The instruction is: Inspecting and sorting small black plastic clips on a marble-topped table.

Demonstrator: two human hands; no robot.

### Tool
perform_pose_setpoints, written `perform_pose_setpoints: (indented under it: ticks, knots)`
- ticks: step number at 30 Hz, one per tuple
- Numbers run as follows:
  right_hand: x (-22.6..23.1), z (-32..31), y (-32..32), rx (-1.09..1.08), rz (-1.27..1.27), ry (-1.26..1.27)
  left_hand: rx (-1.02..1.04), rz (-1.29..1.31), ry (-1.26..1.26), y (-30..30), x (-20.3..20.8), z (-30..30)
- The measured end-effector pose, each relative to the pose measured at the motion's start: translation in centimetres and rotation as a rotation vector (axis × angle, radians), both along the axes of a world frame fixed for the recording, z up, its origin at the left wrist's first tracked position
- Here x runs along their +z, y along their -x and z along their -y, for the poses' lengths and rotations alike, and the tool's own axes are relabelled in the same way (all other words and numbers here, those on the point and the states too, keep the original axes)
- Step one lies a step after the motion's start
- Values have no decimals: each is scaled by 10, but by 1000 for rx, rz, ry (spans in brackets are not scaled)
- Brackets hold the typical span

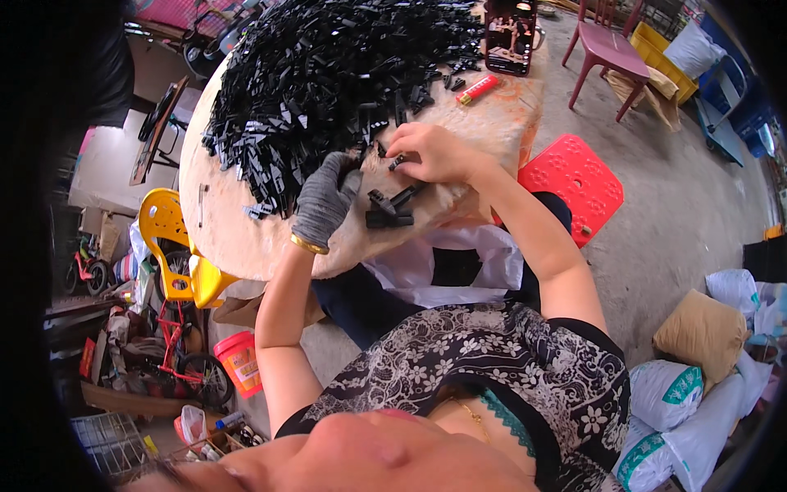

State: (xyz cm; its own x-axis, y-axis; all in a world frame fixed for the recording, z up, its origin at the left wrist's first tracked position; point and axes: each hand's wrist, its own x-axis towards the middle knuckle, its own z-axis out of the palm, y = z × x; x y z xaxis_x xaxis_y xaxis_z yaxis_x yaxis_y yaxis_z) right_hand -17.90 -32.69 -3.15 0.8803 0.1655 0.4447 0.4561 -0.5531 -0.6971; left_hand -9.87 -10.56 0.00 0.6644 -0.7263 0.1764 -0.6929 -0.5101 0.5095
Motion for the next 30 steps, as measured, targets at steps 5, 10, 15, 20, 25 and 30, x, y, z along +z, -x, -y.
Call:
perform_pose_setpoints:
  ticks: [5,10,15,20,25,30]
  knots:
    - [-3,2,-4,14,59,31,-45,-179,83,-6,-1,5]
    - [-3,1,-4,22,53,18,-134,-134,70,-5,-8,11]
    - [-4,2,-4,21,99,75,-152,-130,87,-4,-9,13]
    - [-4,2,-4,14,96,80,-141,-31,-8,-4,-1,12]
    - [-3,2,-4,13,92,84,-127,84,-165,0,11,20]
    - [-6,3,-5,22,80,100,-166,203,-362,3,23,34]
